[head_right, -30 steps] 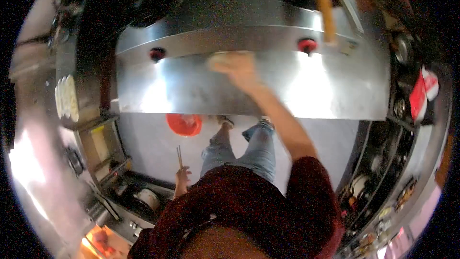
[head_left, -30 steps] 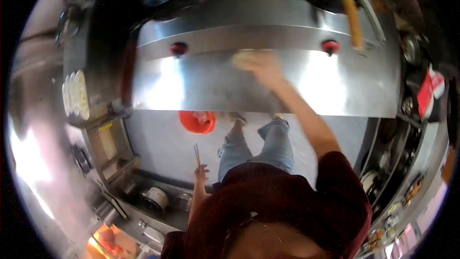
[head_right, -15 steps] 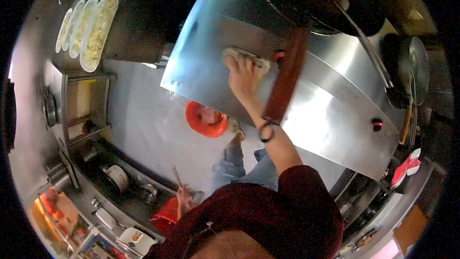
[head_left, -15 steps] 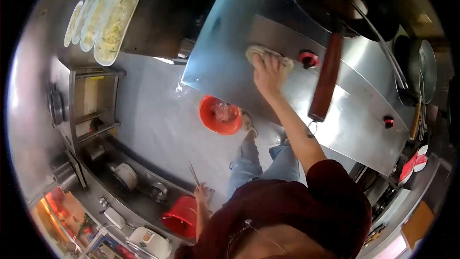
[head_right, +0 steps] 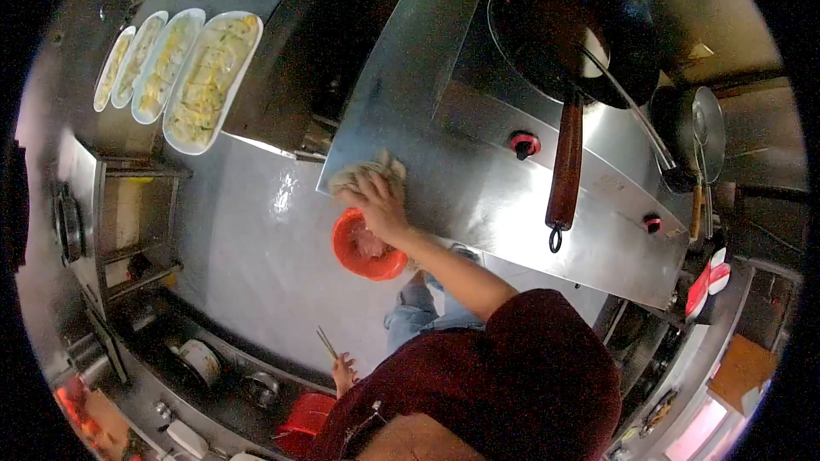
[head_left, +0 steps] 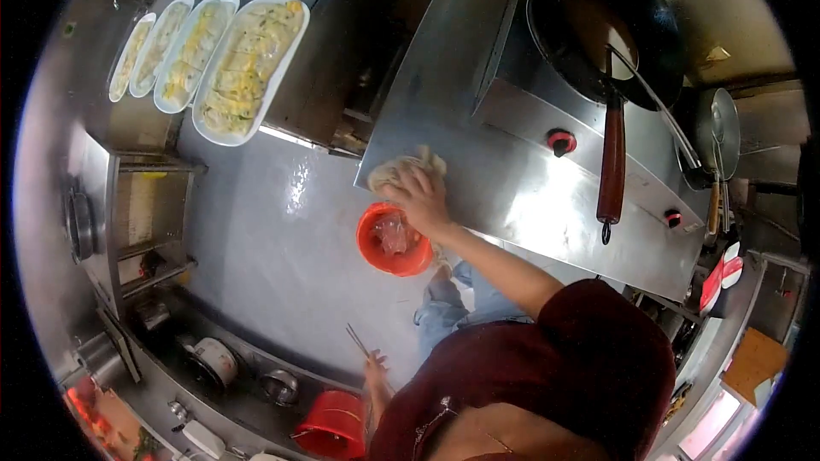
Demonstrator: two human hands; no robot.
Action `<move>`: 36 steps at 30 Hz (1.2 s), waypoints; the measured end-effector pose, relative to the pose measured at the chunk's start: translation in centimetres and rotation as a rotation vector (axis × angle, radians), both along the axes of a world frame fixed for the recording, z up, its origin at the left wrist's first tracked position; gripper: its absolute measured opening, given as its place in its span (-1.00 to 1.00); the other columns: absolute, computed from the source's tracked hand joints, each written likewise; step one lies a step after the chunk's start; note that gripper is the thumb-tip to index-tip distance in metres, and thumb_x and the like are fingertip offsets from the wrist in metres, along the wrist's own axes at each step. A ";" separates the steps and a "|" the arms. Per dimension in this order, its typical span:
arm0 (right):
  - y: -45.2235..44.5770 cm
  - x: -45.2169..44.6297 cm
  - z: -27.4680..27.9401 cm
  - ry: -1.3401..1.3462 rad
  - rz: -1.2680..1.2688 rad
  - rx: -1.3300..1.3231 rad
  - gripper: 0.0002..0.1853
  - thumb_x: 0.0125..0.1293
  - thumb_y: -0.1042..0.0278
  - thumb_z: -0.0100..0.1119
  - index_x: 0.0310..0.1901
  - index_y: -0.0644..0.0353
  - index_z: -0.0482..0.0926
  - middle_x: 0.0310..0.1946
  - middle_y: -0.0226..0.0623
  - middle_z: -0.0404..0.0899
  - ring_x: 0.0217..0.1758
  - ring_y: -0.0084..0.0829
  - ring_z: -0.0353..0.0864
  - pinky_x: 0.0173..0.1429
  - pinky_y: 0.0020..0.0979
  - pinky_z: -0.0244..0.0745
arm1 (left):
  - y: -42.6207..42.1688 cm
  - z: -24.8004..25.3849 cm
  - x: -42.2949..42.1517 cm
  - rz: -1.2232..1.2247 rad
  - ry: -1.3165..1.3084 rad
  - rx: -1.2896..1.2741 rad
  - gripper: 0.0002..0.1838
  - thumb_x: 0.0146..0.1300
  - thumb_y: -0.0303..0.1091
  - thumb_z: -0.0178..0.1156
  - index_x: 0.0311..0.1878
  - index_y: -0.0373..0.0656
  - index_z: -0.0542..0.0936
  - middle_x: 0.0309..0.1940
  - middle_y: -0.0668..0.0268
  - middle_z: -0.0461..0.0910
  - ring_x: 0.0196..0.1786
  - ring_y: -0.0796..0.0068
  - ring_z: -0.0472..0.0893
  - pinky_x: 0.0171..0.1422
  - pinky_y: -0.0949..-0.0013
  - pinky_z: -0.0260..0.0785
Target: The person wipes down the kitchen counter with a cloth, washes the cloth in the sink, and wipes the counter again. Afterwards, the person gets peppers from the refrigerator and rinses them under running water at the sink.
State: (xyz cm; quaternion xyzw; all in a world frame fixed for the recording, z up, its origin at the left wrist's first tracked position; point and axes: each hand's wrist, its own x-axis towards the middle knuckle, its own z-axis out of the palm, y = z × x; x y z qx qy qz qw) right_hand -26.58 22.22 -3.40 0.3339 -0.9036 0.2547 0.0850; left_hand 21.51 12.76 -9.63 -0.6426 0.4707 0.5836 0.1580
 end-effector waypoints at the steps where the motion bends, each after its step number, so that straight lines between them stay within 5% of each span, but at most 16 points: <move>1: 0.8 -0.1 0.4 -0.040 -0.069 0.046 -0.53 0.05 0.48 -0.06 0.04 -0.18 0.39 0.18 -0.19 0.22 0.19 -0.08 0.19 0.23 0.00 0.03 | -0.3 -0.1 -0.9 0.024 0.030 -0.001 -0.52 0.19 0.11 -0.03 -0.07 -0.09 0.50 -0.35 0.22 0.56 -0.65 0.59 0.27 -0.58 0.43 0.28; 14: -1.7 -25.4 -0.5 -0.098 -1.126 -0.010 -0.42 0.02 0.46 0.05 0.15 -0.05 0.22 0.05 -0.06 0.25 0.10 0.02 0.18 0.13 -0.02 0.05 | -1.0 3.4 -9.1 0.147 -0.018 -0.084 -0.63 0.19 -0.05 0.04 -0.13 -0.15 0.52 -0.50 0.18 0.52 -0.68 0.58 0.31 -0.66 0.48 0.25; 17: -1.3 -31.7 -1.3 -0.181 -1.286 -0.002 -0.37 -0.01 0.39 0.08 0.18 -0.05 0.20 0.07 -0.05 0.22 0.14 0.01 0.13 0.18 0.02 0.00 | -2.8 1.4 -7.3 0.338 0.195 0.177 -0.65 0.20 -0.08 0.05 -0.13 -0.17 0.51 -0.51 0.19 0.51 -0.64 0.55 0.36 -0.62 0.47 0.28; 18: -1.3 -33.7 -1.4 -0.202 -1.344 0.014 -0.36 -0.02 0.37 0.09 0.19 -0.05 0.19 0.08 -0.04 0.21 0.17 0.02 0.11 0.19 0.03 -0.02 | -3.1 0.6 -7.1 0.252 0.208 0.061 -0.64 0.20 -0.08 0.06 -0.13 -0.18 0.50 -0.51 0.20 0.51 -0.63 0.54 0.38 -0.61 0.48 0.28; 21: -0.2 -40.4 -0.9 -0.145 -1.294 -0.035 -0.34 0.01 0.36 0.07 0.23 -0.05 0.15 0.15 -0.03 0.15 0.23 0.03 0.05 0.25 0.03 -0.07 | -3.5 0.3 -10.0 0.132 0.142 -0.119 -0.62 0.21 -0.06 0.07 -0.12 -0.20 0.48 -0.50 0.21 0.50 -0.59 0.51 0.42 -0.59 0.48 0.30; 24: 1.6 -48.8 -2.7 -0.030 -1.274 -0.057 -0.38 0.07 0.28 0.15 0.20 -0.16 0.20 0.21 -0.20 0.09 0.25 -0.04 0.00 0.23 0.13 -0.11 | -4.8 5.0 -18.6 0.236 -0.040 -0.004 -0.60 0.21 -0.03 0.07 -0.12 -0.22 0.47 -0.47 0.20 0.50 -0.53 0.50 0.46 -0.57 0.47 0.32; 26: 3.0 -52.7 -2.9 0.030 -1.077 -0.060 -0.39 0.08 0.26 0.10 0.21 -0.18 0.20 0.21 -0.20 0.14 0.25 -0.01 0.03 0.28 0.07 -0.11 | -6.8 2.3 -14.5 0.354 0.043 0.251 -0.61 0.22 -0.06 0.06 -0.10 -0.21 0.46 -0.43 0.20 0.50 -0.48 0.49 0.47 -0.56 0.46 0.32; 27: 3.6 -53.7 -2.6 0.052 -0.981 -0.055 -0.40 0.08 0.26 0.08 0.22 -0.19 0.20 0.21 -0.19 0.16 0.26 0.00 0.04 0.30 0.04 -0.11 | -6.4 2.8 -14.3 0.305 0.006 0.148 -0.61 0.22 -0.06 0.06 -0.10 -0.21 0.45 -0.43 0.21 0.50 -0.49 0.49 0.47 -0.56 0.46 0.32; 30: 3.4 -56.8 1.2 -0.224 -0.971 0.111 -0.39 0.13 0.33 0.10 0.23 -0.16 0.13 0.23 -0.26 0.07 0.25 -0.06 0.03 0.32 -0.04 -0.12 | -5.7 3.7 -16.0 0.245 -0.088 -0.013 -0.62 0.22 -0.07 0.05 -0.10 -0.21 0.45 -0.44 0.21 0.50 -0.50 0.48 0.47 -0.56 0.46 0.32; 36: 0.7 -52.1 4.7 -0.444 -0.960 -0.052 -0.44 0.21 0.43 0.00 0.25 -0.11 0.15 0.29 -0.31 0.00 0.33 -0.02 -0.11 0.32 -0.04 -0.07 | -6.5 5.2 -16.0 0.143 -0.115 -0.125 -0.63 0.23 -0.08 0.04 -0.10 -0.21 0.45 -0.45 0.23 0.50 -0.53 0.47 0.46 -0.56 0.47 0.31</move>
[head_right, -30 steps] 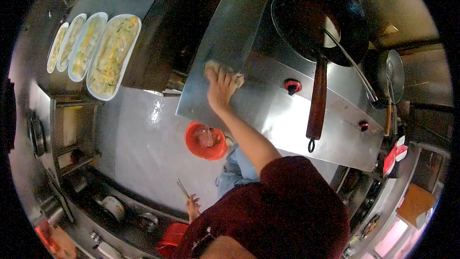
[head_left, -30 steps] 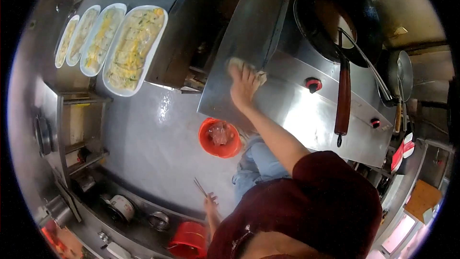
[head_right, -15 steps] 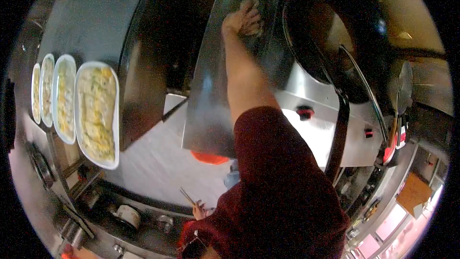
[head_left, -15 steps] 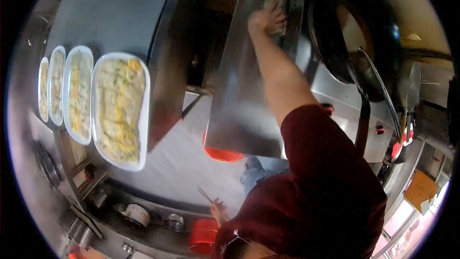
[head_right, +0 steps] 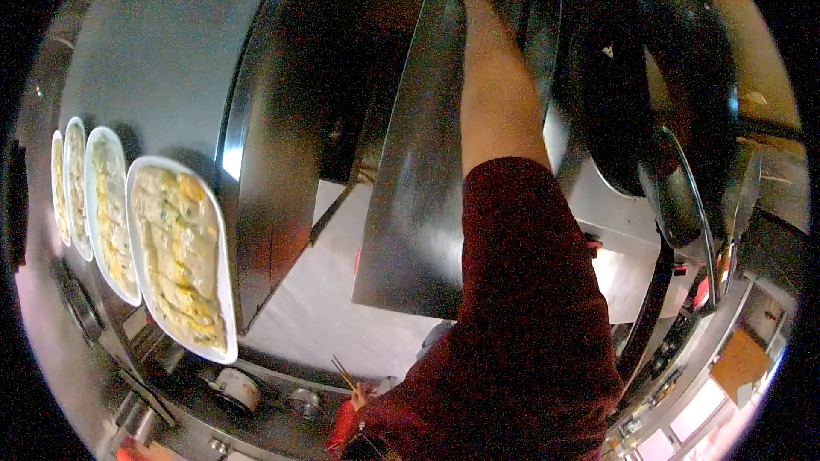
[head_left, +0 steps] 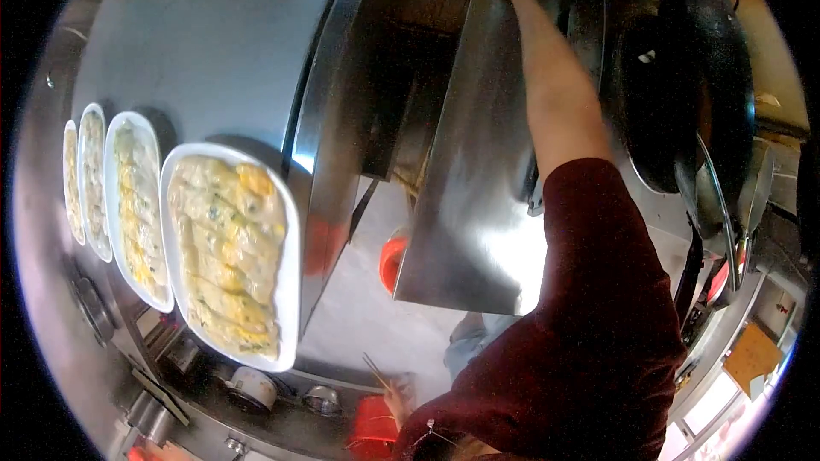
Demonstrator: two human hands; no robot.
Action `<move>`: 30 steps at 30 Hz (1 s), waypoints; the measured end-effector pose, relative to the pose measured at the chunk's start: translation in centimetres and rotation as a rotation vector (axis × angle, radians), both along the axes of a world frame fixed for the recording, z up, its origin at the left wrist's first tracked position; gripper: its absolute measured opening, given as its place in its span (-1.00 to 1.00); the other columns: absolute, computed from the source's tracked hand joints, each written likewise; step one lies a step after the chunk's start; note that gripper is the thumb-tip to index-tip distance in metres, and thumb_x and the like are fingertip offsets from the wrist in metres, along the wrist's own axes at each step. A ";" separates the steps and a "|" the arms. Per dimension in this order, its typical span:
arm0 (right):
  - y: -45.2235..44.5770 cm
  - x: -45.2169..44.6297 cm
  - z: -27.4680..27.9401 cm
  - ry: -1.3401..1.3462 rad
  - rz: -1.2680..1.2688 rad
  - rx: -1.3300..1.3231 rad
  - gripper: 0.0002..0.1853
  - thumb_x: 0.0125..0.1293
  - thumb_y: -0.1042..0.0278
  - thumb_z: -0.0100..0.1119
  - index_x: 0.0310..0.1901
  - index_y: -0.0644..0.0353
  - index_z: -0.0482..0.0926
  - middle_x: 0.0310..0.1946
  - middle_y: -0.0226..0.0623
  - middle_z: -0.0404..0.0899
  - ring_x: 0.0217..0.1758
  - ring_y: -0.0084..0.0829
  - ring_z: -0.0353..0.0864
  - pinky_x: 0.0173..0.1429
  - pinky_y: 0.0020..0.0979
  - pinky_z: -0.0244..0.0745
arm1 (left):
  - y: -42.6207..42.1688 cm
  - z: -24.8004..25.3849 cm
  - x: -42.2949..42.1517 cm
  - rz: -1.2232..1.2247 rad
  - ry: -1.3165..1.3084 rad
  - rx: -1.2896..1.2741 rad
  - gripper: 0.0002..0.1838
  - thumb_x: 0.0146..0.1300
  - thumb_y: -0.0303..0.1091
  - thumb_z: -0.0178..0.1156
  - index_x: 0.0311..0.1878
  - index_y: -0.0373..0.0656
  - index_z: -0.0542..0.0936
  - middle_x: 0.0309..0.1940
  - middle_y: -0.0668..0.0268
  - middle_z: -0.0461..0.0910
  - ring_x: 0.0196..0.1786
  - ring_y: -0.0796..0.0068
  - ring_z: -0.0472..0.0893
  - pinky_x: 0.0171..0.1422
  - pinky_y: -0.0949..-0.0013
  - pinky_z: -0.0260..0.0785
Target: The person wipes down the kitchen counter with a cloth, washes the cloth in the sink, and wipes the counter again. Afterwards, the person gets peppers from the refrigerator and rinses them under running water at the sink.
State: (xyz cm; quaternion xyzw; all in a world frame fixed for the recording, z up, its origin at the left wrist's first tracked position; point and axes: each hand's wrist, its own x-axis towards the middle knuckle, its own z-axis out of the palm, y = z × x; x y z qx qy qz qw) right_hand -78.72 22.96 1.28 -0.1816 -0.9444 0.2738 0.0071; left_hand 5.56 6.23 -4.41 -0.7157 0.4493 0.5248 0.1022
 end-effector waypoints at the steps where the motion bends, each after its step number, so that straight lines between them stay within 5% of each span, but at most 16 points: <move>1: 0.3 -0.7 -1.7 -0.084 0.039 -0.011 -0.37 0.23 0.38 0.03 0.31 -0.15 0.04 0.38 -0.37 -0.22 0.39 0.00 -0.28 0.37 -0.05 -0.15 | -0.1 0.5 -0.9 -0.007 0.015 -0.003 -0.63 0.23 -0.08 0.04 -0.10 -0.21 0.45 -0.45 0.23 0.50 -0.53 0.47 0.46 -0.56 0.47 0.31; 3: 1.1 -3.1 -11.3 0.442 0.171 0.206 -0.49 0.10 0.22 0.08 0.15 -0.29 0.32 0.18 -0.29 0.23 0.25 -0.03 0.06 0.29 0.07 -0.08 | -0.4 2.1 -2.7 0.035 0.074 0.030 -0.64 0.24 -0.10 0.02 -0.09 -0.22 0.44 -0.44 0.24 0.51 -0.57 0.46 0.45 -0.55 0.47 0.31; 8: -4.9 10.5 -7.6 0.391 0.222 0.200 -0.58 0.09 0.35 0.07 0.01 -0.34 0.47 0.11 -0.34 0.34 0.19 -0.13 0.21 0.17 -0.02 0.18 | -1.5 0.9 3.5 -0.069 0.204 0.111 -0.58 0.21 -0.07 0.01 -0.04 -0.22 0.45 -0.41 0.20 0.56 -0.60 0.49 0.45 -0.55 0.46 0.30; 10: -6.2 16.7 -8.5 0.514 0.277 0.244 -0.57 -0.03 0.36 0.14 -0.04 -0.20 0.51 0.09 -0.34 0.36 0.16 -0.17 0.23 0.19 -0.09 0.15 | -2.4 -0.2 6.9 -0.161 0.158 0.062 -0.58 0.20 -0.05 0.00 -0.05 -0.20 0.48 -0.38 0.16 0.56 -0.60 0.49 0.43 -0.55 0.45 0.30; 11: -6.6 21.1 -7.9 0.388 0.345 0.168 -0.57 -0.02 0.27 0.14 -0.02 -0.13 0.49 0.07 -0.35 0.34 0.19 -0.12 0.15 0.23 0.03 0.02 | -2.6 -0.2 8.7 -0.208 0.133 0.043 -0.57 0.20 -0.04 0.00 -0.05 -0.19 0.49 -0.36 0.14 0.56 -0.61 0.49 0.42 -0.56 0.45 0.30; 15: -8.5 40.9 -7.0 0.536 0.551 0.172 -0.61 -0.05 0.35 0.14 -0.09 0.10 0.50 -0.02 -0.28 0.36 0.13 -0.07 0.17 0.13 0.04 0.07 | -2.9 -1.0 14.8 -0.249 0.114 -0.031 -0.57 0.17 -0.04 0.00 -0.07 -0.18 0.51 -0.35 0.09 0.56 -0.59 0.46 0.39 -0.57 0.40 0.30; 19: -9.2 56.1 -4.6 0.319 0.779 -0.094 -0.56 0.00 0.43 0.07 0.01 0.00 0.46 0.04 -0.27 0.37 0.15 -0.12 0.23 0.19 -0.09 0.14 | -4.6 -1.4 20.7 -0.155 0.065 0.001 -0.59 0.13 -0.05 0.03 -0.11 -0.18 0.50 -0.37 0.12 0.56 -0.56 0.42 0.43 -0.55 0.39 0.33; 20: -9.1 58.6 -3.9 0.140 0.694 -0.427 -0.56 0.03 0.42 0.06 0.03 -0.01 0.44 0.06 -0.27 0.36 0.15 -0.17 0.24 0.17 -0.15 0.18 | -5.5 -2.5 24.4 -0.763 0.211 -0.266 -0.63 0.11 -0.12 0.05 -0.10 -0.18 0.47 -0.40 0.12 0.56 -0.52 0.40 0.49 -0.51 0.42 0.34; 22: -8.2 61.8 -2.9 -0.156 0.485 -0.995 -0.56 0.07 0.37 0.02 0.07 -0.03 0.40 0.08 -0.28 0.34 0.16 -0.25 0.25 0.15 -0.24 0.22 | -7.1 -7.3 29.6 -0.605 0.298 -0.137 -0.67 0.09 -0.20 0.07 -0.09 -0.12 0.44 -0.36 0.19 0.56 -0.45 0.40 0.53 -0.51 0.43 0.31; 25: -5.8 63.9 -4.6 -0.373 0.108 -1.516 -0.59 0.12 0.25 -0.06 0.06 -0.04 0.39 0.03 -0.30 0.39 0.17 -0.33 0.26 0.17 -0.25 0.18 | -7.7 -5.6 28.8 -0.524 0.248 -0.003 -0.64 0.10 -0.10 0.07 -0.09 -0.08 0.44 -0.30 0.20 0.53 -0.45 0.44 0.48 -0.53 0.44 0.26; 27: -2.0 61.7 -0.3 -0.672 -0.179 -1.673 -0.56 0.09 0.19 -0.07 0.04 0.08 0.38 -0.18 -0.29 0.48 -0.14 -0.42 0.48 -0.08 -0.37 0.41 | -6.2 -2.6 25.9 -0.425 0.234 0.052 -0.60 0.11 -0.02 0.05 -0.08 -0.08 0.45 -0.27 0.18 0.51 -0.47 0.46 0.43 -0.53 0.45 0.24; 28: -0.4 60.1 -4.7 -0.645 -0.076 -1.915 -0.57 0.11 0.24 -0.08 0.07 -0.03 0.36 -0.16 -0.37 0.48 -0.13 -0.41 0.49 -0.02 -0.37 0.41 | -5.5 -1.6 24.1 -0.373 0.189 0.085 -0.59 0.12 0.01 0.04 -0.08 -0.08 0.44 -0.27 0.17 0.50 -0.48 0.47 0.40 -0.53 0.46 0.23; 29: 1.9 58.9 -1.2 -0.474 -0.111 -1.657 -0.61 0.04 -0.03 0.00 -0.26 0.11 0.52 -0.28 -0.29 0.48 -0.14 -0.42 0.43 -0.11 -0.24 0.37 | -5.0 -1.4 22.7 -0.318 0.149 0.114 -0.57 0.13 0.03 0.03 -0.07 -0.08 0.44 -0.26 0.16 0.49 -0.49 0.48 0.37 -0.53 0.47 0.23; 30: 4.4 57.5 -1.2 -0.257 0.048 -1.461 -0.60 0.09 0.10 -0.04 -0.09 0.18 0.40 -0.11 -0.22 0.38 0.00 -0.35 0.36 0.03 -0.25 0.28 | -5.1 -2.0 22.1 -0.389 0.176 0.050 -0.56 0.14 0.06 0.02 -0.08 -0.08 0.46 -0.31 0.19 0.50 -0.51 0.50 0.35 -0.53 0.49 0.24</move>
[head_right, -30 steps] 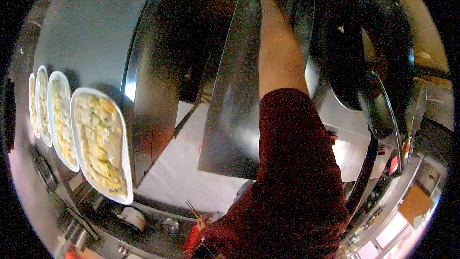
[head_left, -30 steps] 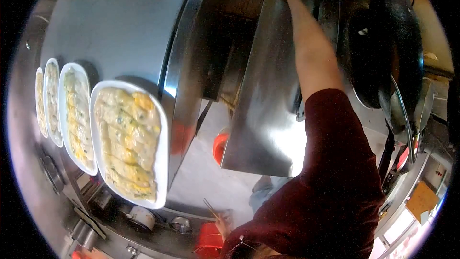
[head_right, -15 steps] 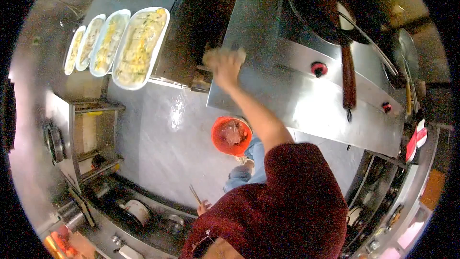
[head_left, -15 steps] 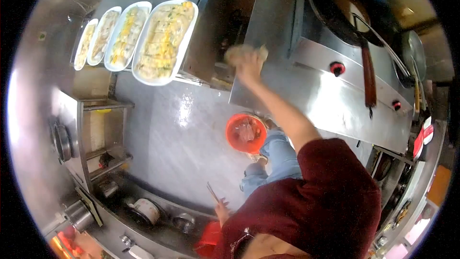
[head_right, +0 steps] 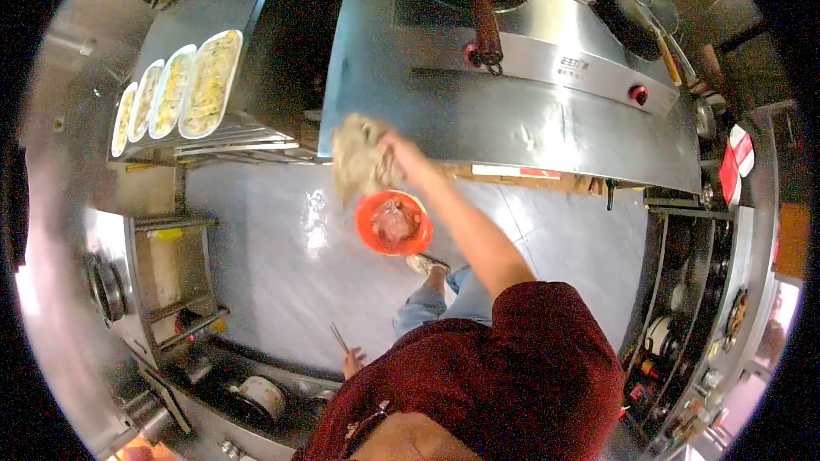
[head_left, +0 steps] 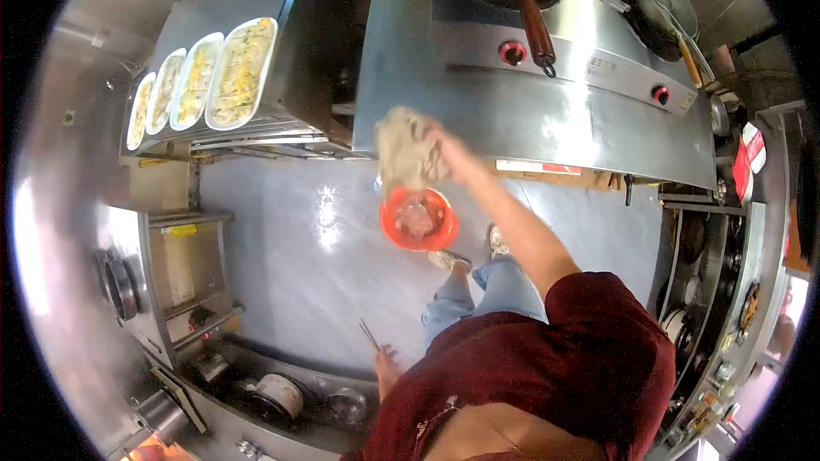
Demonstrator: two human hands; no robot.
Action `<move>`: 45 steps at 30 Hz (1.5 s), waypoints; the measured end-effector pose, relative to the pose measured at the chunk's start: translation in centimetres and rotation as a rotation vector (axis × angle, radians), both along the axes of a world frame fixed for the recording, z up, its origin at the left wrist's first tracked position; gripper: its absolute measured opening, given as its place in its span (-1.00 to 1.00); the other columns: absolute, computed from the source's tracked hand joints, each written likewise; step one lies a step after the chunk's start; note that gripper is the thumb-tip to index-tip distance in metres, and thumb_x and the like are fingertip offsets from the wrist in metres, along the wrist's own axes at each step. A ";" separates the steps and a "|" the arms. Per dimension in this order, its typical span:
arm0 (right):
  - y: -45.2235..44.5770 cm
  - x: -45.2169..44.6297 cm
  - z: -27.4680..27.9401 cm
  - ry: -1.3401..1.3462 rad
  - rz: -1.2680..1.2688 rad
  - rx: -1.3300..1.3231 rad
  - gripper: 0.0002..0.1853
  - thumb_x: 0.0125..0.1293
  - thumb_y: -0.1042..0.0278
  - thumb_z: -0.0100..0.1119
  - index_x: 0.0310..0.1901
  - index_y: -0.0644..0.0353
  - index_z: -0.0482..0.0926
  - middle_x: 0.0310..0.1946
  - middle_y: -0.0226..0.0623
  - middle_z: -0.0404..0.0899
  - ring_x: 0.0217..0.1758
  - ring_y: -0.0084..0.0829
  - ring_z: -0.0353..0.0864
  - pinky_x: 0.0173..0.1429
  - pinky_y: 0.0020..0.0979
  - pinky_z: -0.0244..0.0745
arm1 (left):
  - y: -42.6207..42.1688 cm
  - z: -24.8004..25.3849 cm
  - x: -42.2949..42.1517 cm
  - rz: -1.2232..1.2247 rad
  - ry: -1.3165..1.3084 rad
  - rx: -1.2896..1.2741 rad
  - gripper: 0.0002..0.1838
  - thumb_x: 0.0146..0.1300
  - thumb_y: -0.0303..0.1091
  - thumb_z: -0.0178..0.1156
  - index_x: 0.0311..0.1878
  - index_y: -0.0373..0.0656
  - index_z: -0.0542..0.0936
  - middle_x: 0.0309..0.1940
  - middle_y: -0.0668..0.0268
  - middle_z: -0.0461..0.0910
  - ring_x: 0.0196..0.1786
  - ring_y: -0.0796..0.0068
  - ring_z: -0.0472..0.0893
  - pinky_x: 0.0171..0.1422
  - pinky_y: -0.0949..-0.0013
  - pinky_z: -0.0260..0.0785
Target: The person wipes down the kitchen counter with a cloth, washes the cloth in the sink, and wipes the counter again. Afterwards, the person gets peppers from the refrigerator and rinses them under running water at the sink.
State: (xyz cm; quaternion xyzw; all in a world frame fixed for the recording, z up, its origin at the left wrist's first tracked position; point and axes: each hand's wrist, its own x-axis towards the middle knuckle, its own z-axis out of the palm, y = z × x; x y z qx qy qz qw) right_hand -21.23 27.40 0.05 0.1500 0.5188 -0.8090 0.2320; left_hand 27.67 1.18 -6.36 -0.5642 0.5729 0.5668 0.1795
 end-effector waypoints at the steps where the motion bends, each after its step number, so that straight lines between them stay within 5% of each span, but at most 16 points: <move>1: 2.5 -1.4 0.0 0.246 -0.027 0.270 -0.54 0.14 0.23 -0.07 0.07 0.25 0.28 0.07 -0.15 0.28 0.13 -0.29 0.29 0.17 -0.26 0.19 | -0.2 -0.4 -0.6 -0.017 -0.022 0.019 -0.56 0.14 0.06 0.01 -0.08 -0.09 0.47 -0.33 0.20 0.51 -0.52 0.52 0.35 -0.53 0.49 0.25; 3: 7.6 -4.0 -1.0 0.453 -0.219 0.583 -0.45 0.15 0.39 -0.04 0.22 0.29 0.18 0.24 -0.07 0.17 0.26 -0.23 0.21 0.27 -0.27 0.16 | -0.5 -1.6 -2.9 -0.048 -0.050 0.054 -0.55 0.16 0.06 -0.01 -0.08 -0.11 0.48 -0.37 0.23 0.53 -0.54 0.55 0.34 -0.52 0.49 0.27; 5: 10.5 -4.8 -1.1 0.852 -0.053 1.050 -0.38 0.14 0.16 0.07 0.22 0.18 0.20 0.24 -0.03 0.14 0.25 -0.13 0.20 0.24 -0.21 0.18 | 1.1 0.2 -6.4 -0.147 -0.016 -0.008 -0.56 0.18 0.04 -0.02 -0.09 -0.12 0.50 -0.41 0.24 0.54 -0.56 0.59 0.34 -0.52 0.49 0.29; 7: 7.6 -3.9 0.2 0.811 0.067 1.246 -0.29 0.06 -0.13 0.10 0.21 0.05 0.24 0.26 -0.04 0.10 0.23 -0.01 0.19 0.20 -0.03 0.16 | 2.4 2.0 -8.7 -0.238 -0.009 -0.059 -0.57 0.19 0.02 -0.03 -0.09 -0.13 0.51 -0.43 0.24 0.55 -0.58 0.61 0.34 -0.53 0.50 0.30; 8: 5.9 -3.5 -0.4 0.777 0.128 1.392 -0.19 -0.02 -0.34 0.05 0.22 -0.02 0.24 0.31 -0.07 -0.02 0.32 0.02 0.02 0.22 0.12 0.05 | 2.8 2.4 -9.5 -0.268 -0.011 -0.080 -0.58 0.20 0.00 -0.03 -0.09 -0.13 0.51 -0.42 0.23 0.55 -0.58 0.61 0.35 -0.53 0.50 0.30; 10: 2.2 -3.4 1.1 0.745 0.077 1.468 -0.43 0.03 0.04 0.17 0.10 0.00 0.35 0.26 -0.10 0.06 0.33 0.11 -0.12 0.23 0.20 -0.05 | 3.5 2.6 -10.3 -0.294 0.008 -0.102 -0.59 0.19 -0.01 -0.02 -0.10 -0.14 0.51 -0.43 0.23 0.55 -0.56 0.60 0.38 -0.54 0.51 0.30; 13: 0.2 -6.9 -2.7 0.957 0.165 1.569 -0.52 0.03 0.13 0.16 0.03 0.03 0.41 0.25 -0.19 0.08 0.36 0.01 -0.15 0.21 0.24 -0.07 | 3.6 3.3 -9.1 -0.264 0.004 -0.136 -0.59 0.17 -0.01 0.00 -0.12 -0.14 0.51 -0.44 0.23 0.55 -0.51 0.55 0.45 -0.55 0.51 0.30; 17: 5.7 -10.1 -4.7 1.217 0.159 1.409 -0.69 -0.03 0.30 0.14 -0.16 0.06 0.52 0.24 -0.45 0.13 0.33 -0.15 -0.03 0.25 -0.08 0.12 | 4.1 4.0 -4.2 -0.055 -0.103 -0.189 -0.58 0.13 0.00 0.05 -0.15 -0.15 0.52 -0.47 0.21 0.55 -0.48 0.51 0.49 -0.60 0.50 0.29; 18: 8.1 -10.1 -3.6 1.163 0.358 1.372 -0.67 0.05 0.31 0.06 -0.08 -0.01 0.52 0.23 -0.49 0.15 0.29 -0.24 0.08 0.31 -0.20 0.07 | 4.3 3.2 -2.5 0.022 -0.118 -0.185 -0.58 0.13 0.01 0.07 -0.15 -0.15 0.52 -0.48 0.21 0.54 -0.49 0.50 0.49 -0.62 0.50 0.28; 22: 16.8 -9.5 -2.0 1.105 0.385 1.367 -0.71 0.00 0.33 0.12 -0.16 -0.03 0.57 0.14 -0.57 0.26 0.16 -0.34 0.23 0.21 -0.23 0.20 | 5.1 0.4 4.3 0.139 0.063 0.243 -0.65 0.14 -0.05 0.09 -0.16 -0.12 0.52 -0.45 0.24 0.53 -0.48 0.50 0.49 -0.64 0.42 0.26; 25: 22.9 -9.1 -2.3 1.247 0.332 1.480 -0.73 -0.02 0.36 0.14 -0.20 -0.03 0.59 0.10 -0.58 0.31 0.11 -0.38 0.29 0.12 -0.24 0.28 | 9.5 0.1 4.4 0.263 0.016 0.190 -0.65 0.14 -0.05 0.08 -0.17 -0.12 0.52 -0.43 0.26 0.53 -0.48 0.50 0.48 -0.60 0.41 0.28; 33: 43.6 -2.7 -2.1 1.058 0.164 1.559 -0.71 -0.13 0.49 0.16 -0.27 0.02 0.60 0.09 -0.55 0.35 0.04 -0.32 0.35 0.03 -0.26 0.34 | 16.4 0.8 -5.8 -0.234 -0.065 0.006 -0.61 0.17 -0.03 -0.01 -0.13 -0.13 0.52 -0.41 0.26 0.54 -0.33 0.48 0.53 -0.52 0.43 0.34; 39: 61.7 6.5 -2.5 0.571 -0.285 1.847 -0.63 -0.20 0.61 0.11 -0.24 0.08 0.51 0.11 -0.24 0.31 0.00 -0.10 0.36 0.01 -0.19 0.34 | 20.8 3.2 -14.4 -0.486 -0.068 -0.193 -0.62 0.19 -0.05 -0.04 -0.14 -0.14 0.52 -0.42 0.25 0.54 -0.35 0.49 0.54 -0.51 0.43 0.36; 41: 65.3 8.8 -2.9 0.591 -0.383 1.889 -0.62 -0.14 0.63 0.07 -0.18 0.14 0.48 0.10 -0.14 0.30 0.02 -0.11 0.37 0.03 -0.25 0.34 | 22.5 3.8 -16.2 -0.528 -0.002 -0.183 -0.64 0.19 -0.07 -0.04 -0.15 -0.14 0.53 -0.45 0.26 0.54 -0.38 0.49 0.54 -0.52 0.44 0.36; 45: 62.3 7.5 -1.6 0.538 -0.727 1.194 -0.51 -0.07 0.62 0.01 0.01 0.23 0.37 0.12 -0.07 0.27 0.11 -0.13 0.31 0.15 -0.27 0.24 | 24.2 4.9 -18.1 -0.544 0.014 -0.228 -0.65 0.19 -0.09 -0.03 -0.17 -0.15 0.54 -0.51 0.27 0.54 -0.46 0.50 0.53 -0.53 0.46 0.36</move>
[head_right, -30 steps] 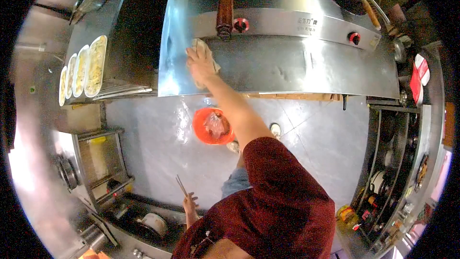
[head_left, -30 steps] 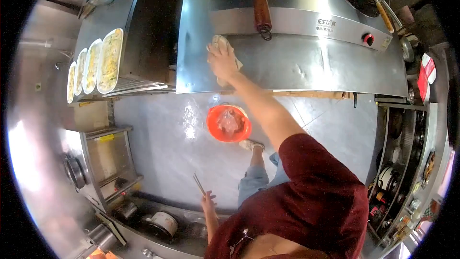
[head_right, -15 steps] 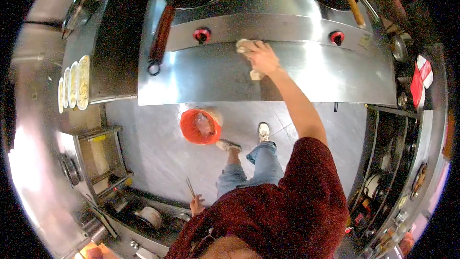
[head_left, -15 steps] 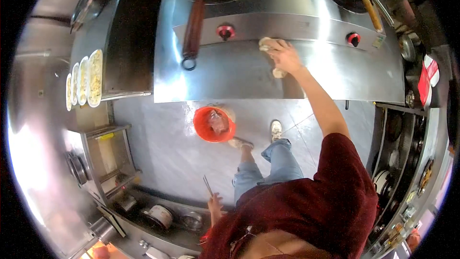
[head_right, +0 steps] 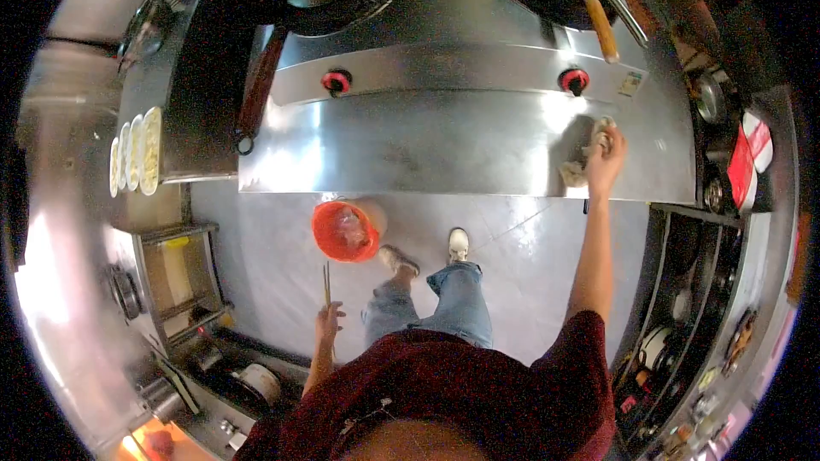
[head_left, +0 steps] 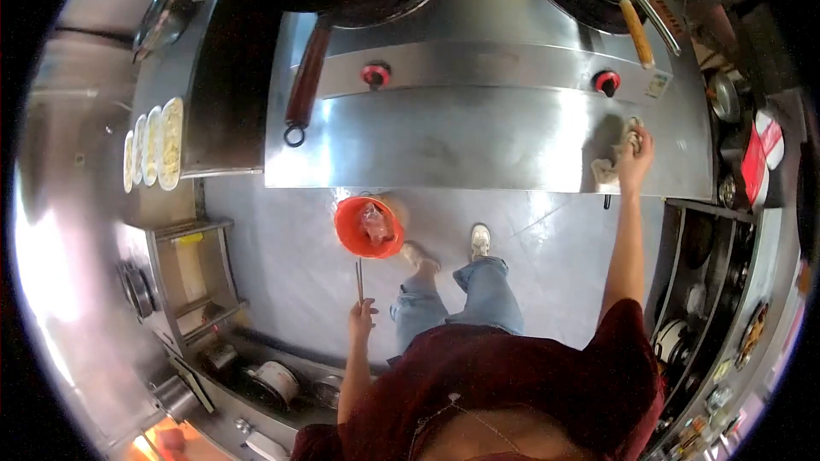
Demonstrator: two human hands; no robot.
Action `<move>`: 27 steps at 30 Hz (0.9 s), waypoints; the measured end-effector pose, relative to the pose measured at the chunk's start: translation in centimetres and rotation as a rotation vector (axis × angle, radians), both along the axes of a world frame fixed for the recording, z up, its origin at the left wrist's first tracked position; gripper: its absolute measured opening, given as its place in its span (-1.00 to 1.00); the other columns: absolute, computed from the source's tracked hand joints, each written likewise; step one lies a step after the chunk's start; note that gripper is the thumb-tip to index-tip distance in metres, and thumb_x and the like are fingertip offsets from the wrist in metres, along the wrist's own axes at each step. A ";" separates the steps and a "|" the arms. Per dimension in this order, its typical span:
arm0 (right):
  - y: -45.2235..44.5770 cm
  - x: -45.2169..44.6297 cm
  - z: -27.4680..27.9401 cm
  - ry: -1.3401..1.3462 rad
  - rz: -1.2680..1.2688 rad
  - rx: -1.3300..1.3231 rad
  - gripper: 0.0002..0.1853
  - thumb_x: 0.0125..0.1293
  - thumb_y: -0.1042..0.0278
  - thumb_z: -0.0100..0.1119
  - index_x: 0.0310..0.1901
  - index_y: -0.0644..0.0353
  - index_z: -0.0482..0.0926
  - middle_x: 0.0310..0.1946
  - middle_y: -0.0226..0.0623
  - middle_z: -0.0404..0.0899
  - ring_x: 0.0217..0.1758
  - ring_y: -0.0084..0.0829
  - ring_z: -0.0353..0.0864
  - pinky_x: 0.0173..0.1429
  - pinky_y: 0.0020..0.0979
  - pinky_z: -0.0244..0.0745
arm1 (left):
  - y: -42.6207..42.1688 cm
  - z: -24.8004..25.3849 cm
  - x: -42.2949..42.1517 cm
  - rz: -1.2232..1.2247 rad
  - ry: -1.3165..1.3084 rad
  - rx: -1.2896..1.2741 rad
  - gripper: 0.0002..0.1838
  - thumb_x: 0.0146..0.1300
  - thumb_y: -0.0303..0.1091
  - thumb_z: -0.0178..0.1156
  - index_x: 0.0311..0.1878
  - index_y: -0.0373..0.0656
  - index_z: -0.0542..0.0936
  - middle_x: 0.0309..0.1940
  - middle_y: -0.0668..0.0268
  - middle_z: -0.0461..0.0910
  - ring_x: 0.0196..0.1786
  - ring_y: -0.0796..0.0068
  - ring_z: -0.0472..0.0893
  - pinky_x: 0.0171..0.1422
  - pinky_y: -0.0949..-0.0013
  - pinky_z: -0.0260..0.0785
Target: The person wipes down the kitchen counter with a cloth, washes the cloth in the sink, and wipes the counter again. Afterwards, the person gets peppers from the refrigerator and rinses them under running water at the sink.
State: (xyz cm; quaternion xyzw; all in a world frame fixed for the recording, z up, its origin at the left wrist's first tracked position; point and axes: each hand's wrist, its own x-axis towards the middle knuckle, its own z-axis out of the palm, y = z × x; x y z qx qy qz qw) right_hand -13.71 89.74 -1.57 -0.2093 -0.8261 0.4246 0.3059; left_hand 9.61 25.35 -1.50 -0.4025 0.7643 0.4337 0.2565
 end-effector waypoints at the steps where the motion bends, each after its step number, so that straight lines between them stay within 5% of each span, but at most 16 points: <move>1: -4.1 -1.3 2.0 0.112 0.061 -0.052 -0.47 -0.06 0.60 0.00 0.07 0.24 0.33 0.12 -0.09 0.27 0.15 -0.13 0.28 0.19 -0.26 0.20 | 0.2 0.6 -0.3 -0.012 0.015 -0.012 -0.65 0.18 -0.09 -0.03 -0.18 -0.16 0.55 -0.52 0.27 0.54 -0.47 0.51 0.52 -0.54 0.46 0.36; 2: -8.2 -2.5 4.0 0.224 0.115 -0.104 -0.43 -0.05 0.58 0.00 0.12 0.26 0.28 0.13 -0.11 0.26 0.19 -0.13 0.24 0.22 -0.25 0.16 | 0.1 0.9 -0.6 -0.032 0.029 -0.024 -0.64 0.18 -0.09 -0.03 -0.18 -0.17 0.55 -0.53 0.27 0.54 -0.49 0.51 0.52 -0.54 0.46 0.36; 4: -13.6 -7.1 7.3 0.319 0.221 0.512 -0.34 0.00 0.43 0.03 0.21 0.28 0.15 0.17 -0.05 0.21 0.26 -0.05 0.15 0.28 -0.16 0.05 | -1.4 0.1 -0.3 -0.046 0.030 -0.023 -0.65 0.18 -0.10 -0.03 -0.18 -0.17 0.55 -0.53 0.27 0.54 -0.50 0.52 0.51 -0.54 0.46 0.36; 6: -19.1 -12.4 7.5 0.331 0.263 0.416 -0.33 -0.01 0.33 0.04 0.21 0.26 0.18 0.21 0.01 0.15 0.29 -0.01 0.09 0.30 -0.09 0.00 | -4.0 -1.2 0.6 -0.033 0.025 -0.014 -0.65 0.17 -0.11 -0.02 -0.19 -0.18 0.55 -0.53 0.26 0.54 -0.50 0.52 0.51 -0.54 0.46 0.36; 7: -21.4 -14.6 7.6 0.288 0.283 0.517 -0.36 -0.10 0.49 0.08 0.15 0.20 0.28 0.13 0.05 0.22 0.15 0.03 0.23 0.24 -0.09 0.11 | -5.5 -2.0 1.5 0.001 0.027 -0.005 -0.64 0.16 -0.11 -0.02 -0.19 -0.19 0.55 -0.54 0.25 0.54 -0.50 0.51 0.51 -0.55 0.45 0.36; 9: -26.9 -17.9 6.3 0.171 0.252 0.494 -0.34 -0.19 0.48 0.13 0.11 0.15 0.33 0.10 0.01 0.24 0.14 0.02 0.23 0.17 -0.07 0.16 | -7.4 -2.3 2.8 0.054 -0.056 -0.027 -0.63 0.14 -0.11 -0.01 -0.18 -0.21 0.54 -0.53 0.24 0.54 -0.50 0.49 0.51 -0.57 0.44 0.37; 12: -35.0 -19.1 3.4 0.302 0.171 0.444 -0.37 -0.16 0.20 0.19 0.06 0.13 0.33 0.15 -0.03 0.17 0.21 0.10 0.14 0.14 0.07 0.12 | -10.6 -1.4 3.1 0.062 -0.127 -0.046 -0.61 0.11 -0.09 0.00 -0.17 -0.21 0.53 -0.52 0.23 0.55 -0.49 0.47 0.52 -0.59 0.42 0.38; 15: -39.4 -18.5 1.0 0.265 0.241 0.498 -0.54 -0.17 0.24 0.24 -0.16 0.10 0.38 0.06 -0.08 0.23 0.17 0.00 0.20 0.04 0.02 0.19 | -12.9 -1.1 4.2 0.143 -0.096 -0.008 -0.59 0.09 -0.06 -0.01 -0.17 -0.21 0.52 -0.51 0.23 0.55 -0.48 0.45 0.52 -0.59 0.42 0.38; 18: -36.1 -18.6 0.5 0.251 0.323 0.711 -0.66 -0.14 0.30 0.21 -0.26 0.10 0.40 -0.08 -0.15 0.36 0.00 -0.10 0.35 -0.06 -0.06 0.25 | -16.2 -2.4 4.0 0.162 -0.126 0.047 -0.57 0.09 -0.03 -0.01 -0.16 -0.20 0.52 -0.50 0.22 0.56 -0.47 0.44 0.53 -0.58 0.42 0.38; 19: -33.2 -18.4 0.5 0.304 0.307 0.709 -0.71 -0.15 0.34 0.18 -0.30 0.11 0.44 -0.27 -0.19 0.48 -0.19 -0.16 0.48 -0.15 -0.15 0.33 | -17.0 -2.7 3.7 0.151 -0.159 0.068 -0.56 0.09 -0.02 -0.02 -0.16 -0.20 0.52 -0.49 0.21 0.56 -0.46 0.44 0.53 -0.58 0.42 0.38; 20: -30.0 -17.3 2.4 -0.078 0.311 0.792 -0.75 -0.16 0.36 0.16 -0.34 0.12 0.47 -0.46 -0.23 0.51 -0.41 -0.21 0.50 -0.31 -0.23 0.37 | -16.8 -2.4 3.2 0.122 -0.158 0.017 -0.56 0.09 -0.02 -0.02 -0.16 -0.20 0.52 -0.48 0.21 0.56 -0.45 0.44 0.53 -0.58 0.42 0.38; 21: -25.9 -16.7 0.4 0.148 0.249 0.725 -0.75 -0.18 0.37 0.17 -0.36 0.16 0.48 -0.56 -0.20 0.47 -0.57 -0.23 0.45 -0.42 -0.26 0.36 | -16.0 -1.9 2.4 0.097 -0.155 -0.031 -0.55 0.10 -0.01 -0.02 -0.15 -0.20 0.52 -0.48 0.21 0.56 -0.45 0.44 0.53 -0.58 0.42 0.38; 24: -14.9 -13.6 -0.3 0.153 -0.078 0.525 -0.77 -0.14 0.51 0.12 -0.37 0.23 0.37 -0.42 -0.15 0.34 -0.22 -0.08 0.33 -0.09 -0.16 0.20 | -14.6 -1.9 0.9 0.041 -0.112 -0.037 -0.56 0.12 -0.02 -0.03 -0.14 -0.19 0.52 -0.46 0.21 0.56 -0.43 0.46 0.53 -0.57 0.43 0.38; 27: -14.8 -13.5 1.2 0.218 -0.322 0.543 -0.75 -0.09 0.49 0.10 -0.32 0.27 0.33 -0.35 -0.04 0.31 -0.17 -0.05 0.31 -0.06 -0.12 0.18 | -12.6 -1.6 0.0 0.027 -0.122 0.002 -0.58 0.15 -0.04 -0.04 -0.12 -0.17 0.53 -0.46 0.22 0.57 -0.44 0.49 0.52 -0.56 0.45 0.39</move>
